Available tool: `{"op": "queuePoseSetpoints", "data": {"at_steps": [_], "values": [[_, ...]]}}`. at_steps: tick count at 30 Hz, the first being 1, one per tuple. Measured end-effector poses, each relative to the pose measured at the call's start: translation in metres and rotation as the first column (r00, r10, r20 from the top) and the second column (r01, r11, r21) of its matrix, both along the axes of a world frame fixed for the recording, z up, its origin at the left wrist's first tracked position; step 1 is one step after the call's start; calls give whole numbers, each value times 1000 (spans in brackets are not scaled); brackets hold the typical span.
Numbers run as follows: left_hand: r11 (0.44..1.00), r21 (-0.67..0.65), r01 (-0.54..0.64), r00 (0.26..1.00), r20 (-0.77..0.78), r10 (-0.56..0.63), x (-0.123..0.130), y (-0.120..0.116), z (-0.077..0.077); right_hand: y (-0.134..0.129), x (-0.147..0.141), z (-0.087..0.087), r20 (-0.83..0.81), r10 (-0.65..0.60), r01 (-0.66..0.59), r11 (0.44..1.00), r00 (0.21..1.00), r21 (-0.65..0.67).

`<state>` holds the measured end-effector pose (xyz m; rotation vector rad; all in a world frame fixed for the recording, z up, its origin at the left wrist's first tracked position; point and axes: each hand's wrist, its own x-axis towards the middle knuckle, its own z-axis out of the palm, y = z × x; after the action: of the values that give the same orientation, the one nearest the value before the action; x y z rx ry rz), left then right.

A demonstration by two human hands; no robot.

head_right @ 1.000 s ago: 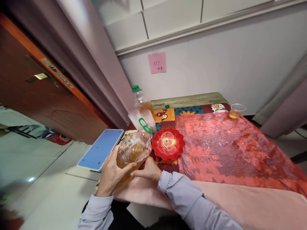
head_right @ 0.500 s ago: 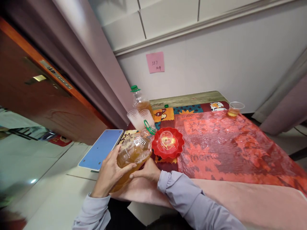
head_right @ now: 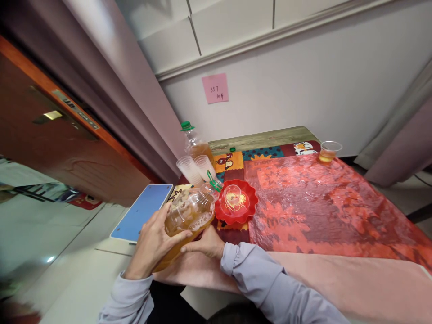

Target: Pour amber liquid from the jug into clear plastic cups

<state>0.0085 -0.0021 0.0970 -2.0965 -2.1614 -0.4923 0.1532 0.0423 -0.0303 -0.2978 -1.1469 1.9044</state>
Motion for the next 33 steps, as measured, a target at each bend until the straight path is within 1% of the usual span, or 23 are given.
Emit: {"op": "queuePoseSetpoints", "data": {"at_steps": [7, 11, 14, 20, 28, 33], "values": [[1000, -15, 20, 999, -41, -20, 4, -1, 6, -2, 0, 6, -114, 3, -3, 1000, 993, 5], [1000, -7, 22, 998, -60, -22, 4, 0, 6, -3, 0, 3, -74, 21, -23, 999, 997, -26], [1000, -7, 24, 998, -61, -24, 6, 0, 8, -3, 0, 1, -39, 30, -31, 999, 999, -25], [999, -27, 23, 998, -60, -24, 7, -1, 11, -4, -1, 4, -82, 5, -8, 1000, 997, -30], [998, -63, 8, 998, -58, -12, 10, 2, 14, -3, 4, 7, -43, 11, -12, 1000, 999, -12], [998, -56, 4, 998, -66, -8, 11, 2, 15, -3, 4, 9, -63, 1, -1, 1000, 998, 3]]}}
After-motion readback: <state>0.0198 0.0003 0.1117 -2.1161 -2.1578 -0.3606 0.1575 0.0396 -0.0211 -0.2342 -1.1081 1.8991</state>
